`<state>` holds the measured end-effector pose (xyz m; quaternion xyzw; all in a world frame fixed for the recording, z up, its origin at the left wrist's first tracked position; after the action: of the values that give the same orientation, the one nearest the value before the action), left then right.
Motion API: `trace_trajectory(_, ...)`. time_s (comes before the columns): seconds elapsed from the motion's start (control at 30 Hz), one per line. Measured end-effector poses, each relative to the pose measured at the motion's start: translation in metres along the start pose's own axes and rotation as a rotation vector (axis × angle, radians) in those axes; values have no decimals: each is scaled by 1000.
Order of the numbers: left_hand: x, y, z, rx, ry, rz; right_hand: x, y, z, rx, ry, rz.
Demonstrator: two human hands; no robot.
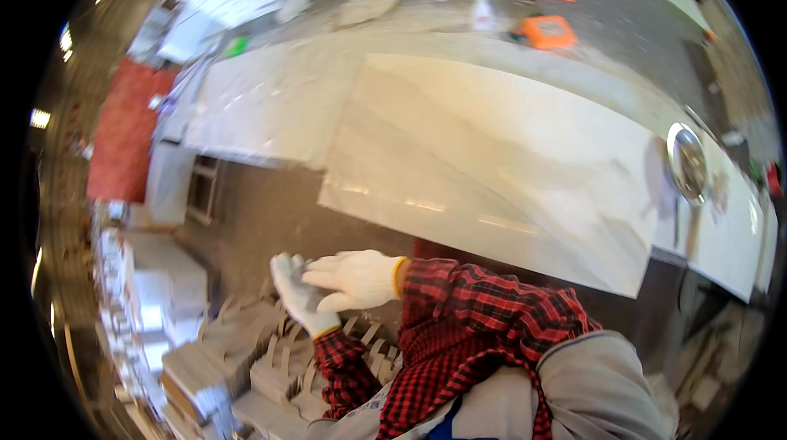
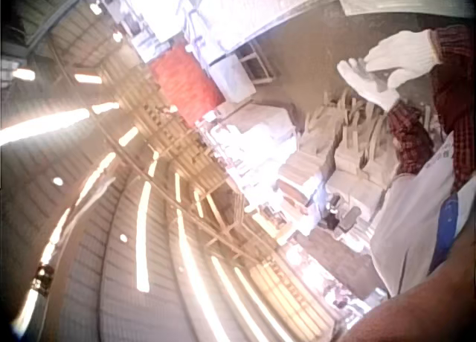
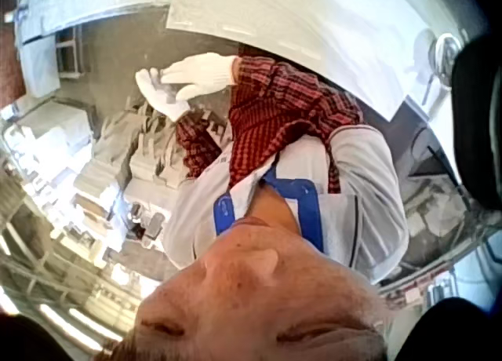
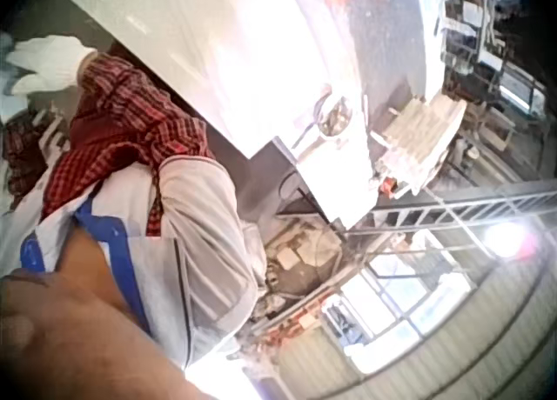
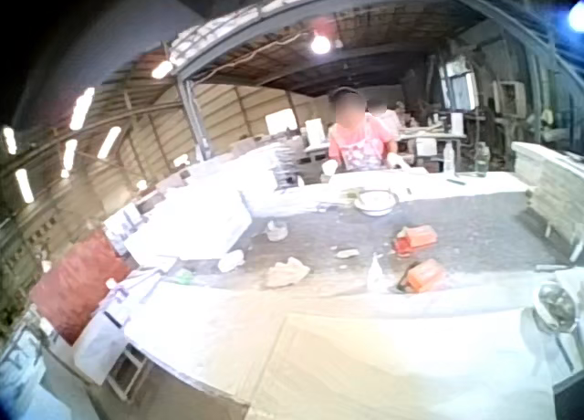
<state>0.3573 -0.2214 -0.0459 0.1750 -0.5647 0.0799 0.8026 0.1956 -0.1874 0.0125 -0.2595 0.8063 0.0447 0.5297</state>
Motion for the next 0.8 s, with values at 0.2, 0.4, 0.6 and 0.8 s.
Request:
trace_trajectory(0.2,-19,1,22,-182,-156,-9,18,18,-132,439,369,109)
trace_trajectory(0.4,-49,17,82,-386,-313,-59,81,11,-179,665,728,225)
trace_trajectory(0.6,-41,35,120,-523,-305,-46,140,-17,-230,941,743,353)
trace_trajectory(0.8,-42,41,113,-502,-302,-85,138,77,-263,929,660,514)
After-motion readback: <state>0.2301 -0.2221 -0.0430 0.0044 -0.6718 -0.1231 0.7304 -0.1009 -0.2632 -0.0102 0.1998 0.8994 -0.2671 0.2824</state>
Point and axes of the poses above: each hand's wrist, its own y-axis away from the middle knuckle, its own z-axis out of the palm, x = y × z, the point moved 9 cm from there along -y, towards the middle knuckle, and after that the axes turned 3 degrees about z, right-handed, at the moved point
